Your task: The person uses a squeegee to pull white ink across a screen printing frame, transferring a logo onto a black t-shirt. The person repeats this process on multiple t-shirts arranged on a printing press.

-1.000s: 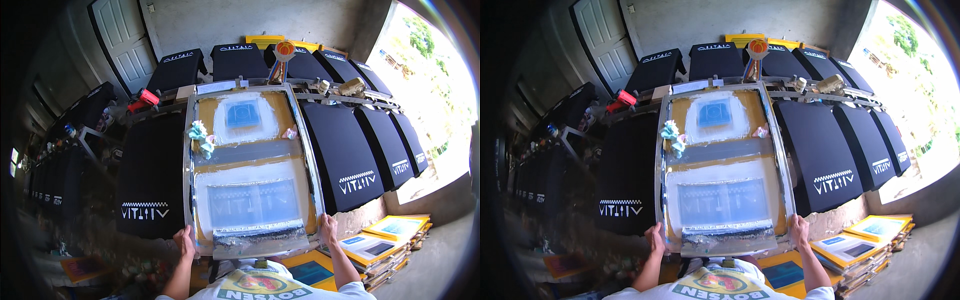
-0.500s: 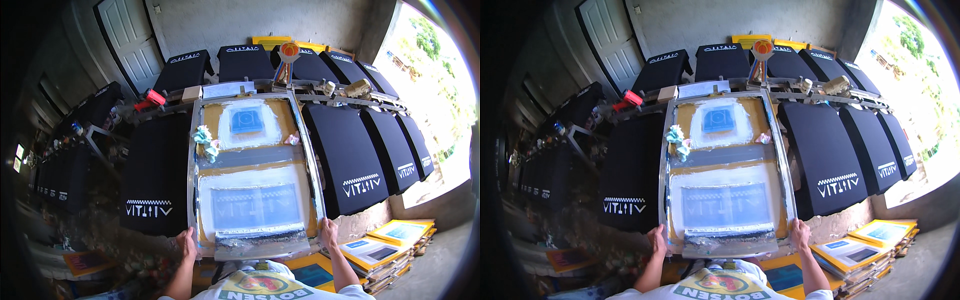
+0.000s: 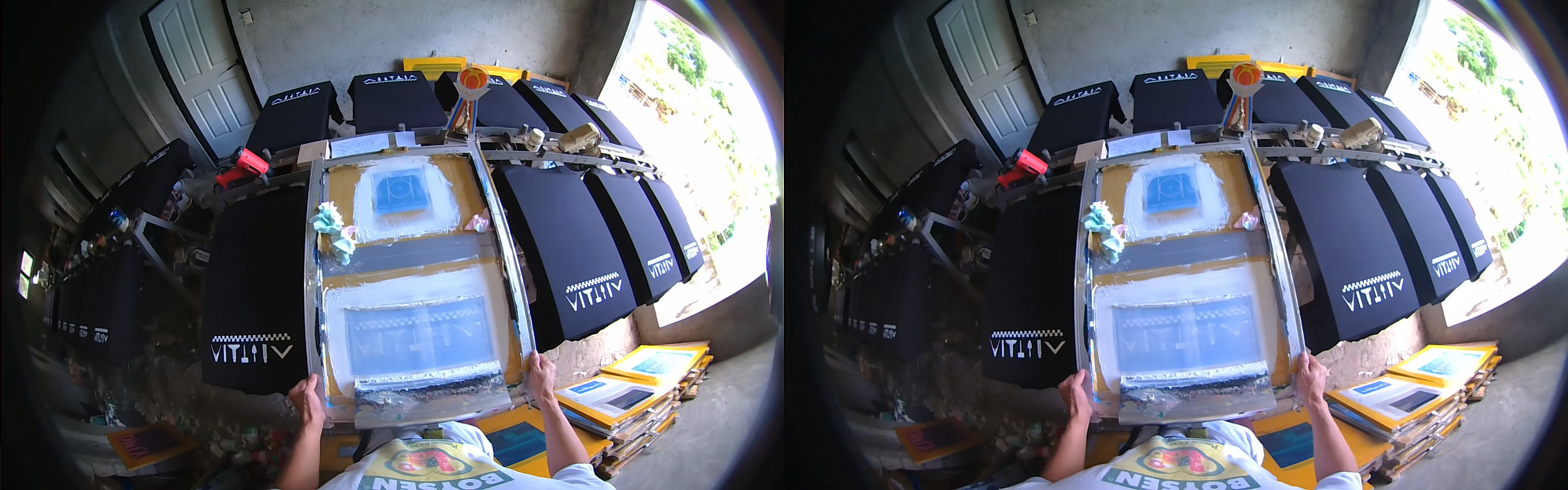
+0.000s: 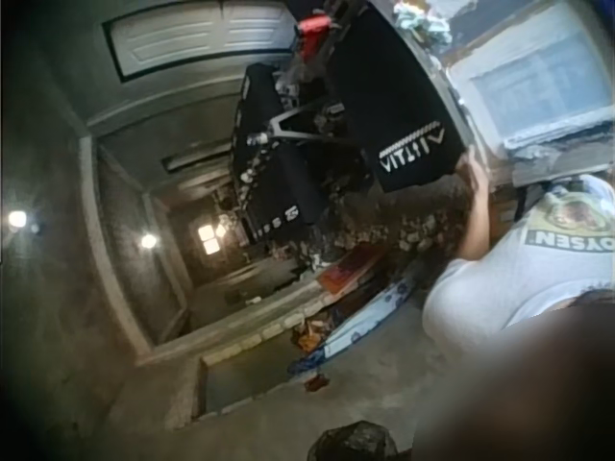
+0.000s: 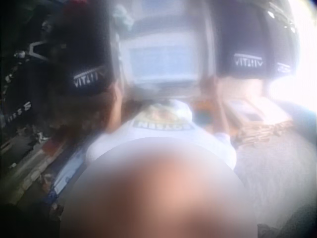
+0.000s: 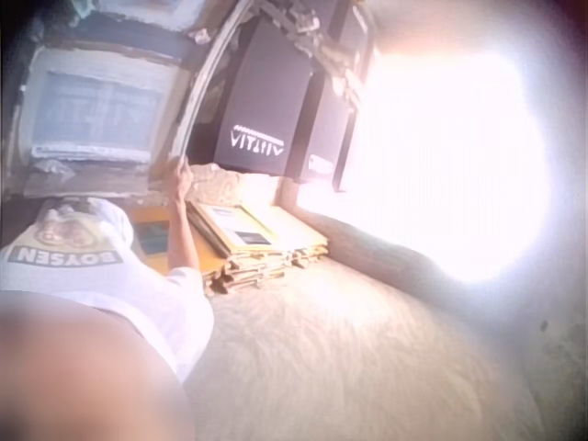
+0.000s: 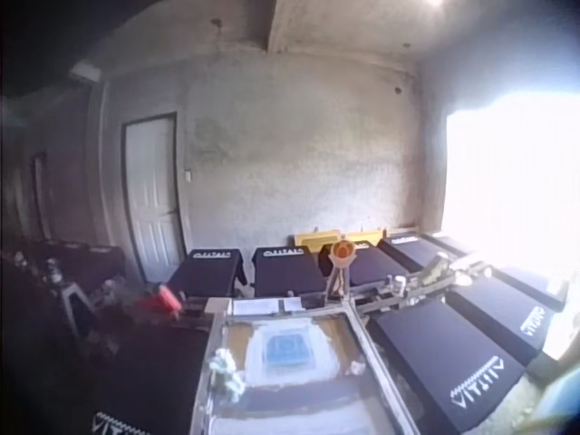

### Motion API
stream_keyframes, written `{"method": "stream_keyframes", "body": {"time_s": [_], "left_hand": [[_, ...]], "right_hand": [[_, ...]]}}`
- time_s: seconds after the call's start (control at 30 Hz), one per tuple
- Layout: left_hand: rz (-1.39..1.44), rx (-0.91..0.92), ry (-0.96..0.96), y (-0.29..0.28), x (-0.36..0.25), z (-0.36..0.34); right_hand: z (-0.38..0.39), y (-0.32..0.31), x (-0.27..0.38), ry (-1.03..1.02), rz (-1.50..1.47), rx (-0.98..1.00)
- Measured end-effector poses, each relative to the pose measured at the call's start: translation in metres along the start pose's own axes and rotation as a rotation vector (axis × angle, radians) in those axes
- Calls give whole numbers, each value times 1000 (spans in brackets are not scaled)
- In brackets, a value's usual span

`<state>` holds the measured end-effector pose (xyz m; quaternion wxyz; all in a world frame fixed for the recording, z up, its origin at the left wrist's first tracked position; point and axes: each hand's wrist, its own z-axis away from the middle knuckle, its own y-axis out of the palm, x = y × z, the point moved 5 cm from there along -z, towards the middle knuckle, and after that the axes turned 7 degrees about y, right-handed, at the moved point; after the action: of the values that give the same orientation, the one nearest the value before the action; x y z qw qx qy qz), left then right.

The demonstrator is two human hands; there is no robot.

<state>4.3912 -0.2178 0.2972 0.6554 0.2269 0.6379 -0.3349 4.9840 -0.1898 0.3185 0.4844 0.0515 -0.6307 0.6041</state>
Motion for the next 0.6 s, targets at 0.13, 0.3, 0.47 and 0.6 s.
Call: {"method": "stream_keyframes", "body": {"time_s": [0.13,0.3,0.47,0.6], "left_hand": [[35,35,-29,-2,8,10],[-67,4,14,4,8,38],[37,-46,-64,20,14,74],[-12,-38,-43,26,17,81]], "right_hand": [[3,-6,-9,66,102,17],[3,-25,-19,11,33,28],[-14,-41,-40,1,39,55],[-32,-41,-51,-25,80,68]]}}
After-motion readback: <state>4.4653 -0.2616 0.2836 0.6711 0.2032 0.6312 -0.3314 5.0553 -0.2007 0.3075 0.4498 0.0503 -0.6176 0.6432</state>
